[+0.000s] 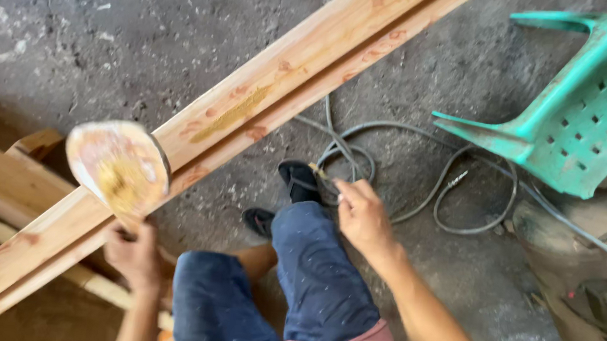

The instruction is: The person scoops a yellowish paste from a wooden scoop and applies it into a long groove on a wooden plank using a small metal spatula. They spread the paste along the groove and smooth it flush with the plank surface.

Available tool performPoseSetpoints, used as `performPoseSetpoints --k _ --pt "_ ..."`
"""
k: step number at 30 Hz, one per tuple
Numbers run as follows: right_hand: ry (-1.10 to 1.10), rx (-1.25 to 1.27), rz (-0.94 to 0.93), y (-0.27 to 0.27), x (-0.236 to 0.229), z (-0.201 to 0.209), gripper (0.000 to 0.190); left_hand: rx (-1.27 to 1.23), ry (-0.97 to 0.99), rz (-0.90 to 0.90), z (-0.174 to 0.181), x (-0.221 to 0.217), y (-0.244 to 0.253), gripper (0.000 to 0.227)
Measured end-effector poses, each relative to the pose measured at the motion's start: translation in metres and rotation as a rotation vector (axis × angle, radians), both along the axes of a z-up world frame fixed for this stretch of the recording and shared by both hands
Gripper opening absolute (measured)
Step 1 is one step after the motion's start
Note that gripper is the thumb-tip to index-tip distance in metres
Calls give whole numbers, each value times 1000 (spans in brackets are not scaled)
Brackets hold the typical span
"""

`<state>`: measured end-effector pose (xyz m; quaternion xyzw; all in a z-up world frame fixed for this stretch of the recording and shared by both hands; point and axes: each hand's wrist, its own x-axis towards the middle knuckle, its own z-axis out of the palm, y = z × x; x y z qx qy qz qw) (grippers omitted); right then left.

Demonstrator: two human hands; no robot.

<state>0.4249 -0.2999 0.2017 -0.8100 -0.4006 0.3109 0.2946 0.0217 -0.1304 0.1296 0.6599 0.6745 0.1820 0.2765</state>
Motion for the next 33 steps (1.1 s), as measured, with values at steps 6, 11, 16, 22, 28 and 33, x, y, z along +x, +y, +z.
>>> performPoseSetpoints --k 6,11,16,22,28,33 --pt "-126 -64 -100 -16 41 32 22 -624 -492 471 102 65 -80 36" --pt "-267 -51 -195 15 75 39 23 -709 -416 262 146 112 -16 38" --pt "-294 -22 -277 41 75 36 22 -725 -262 28 146 144 35 43" --pt "-367 10 -310 49 92 5 21 -689 -160 -275 144 166 58 39" --pt "-362 2 -363 69 151 -48 21 -747 22 -380 134 184 62 41" --pt "-451 110 -289 93 211 -86 24 -762 -7 -366 128 199 50 41"
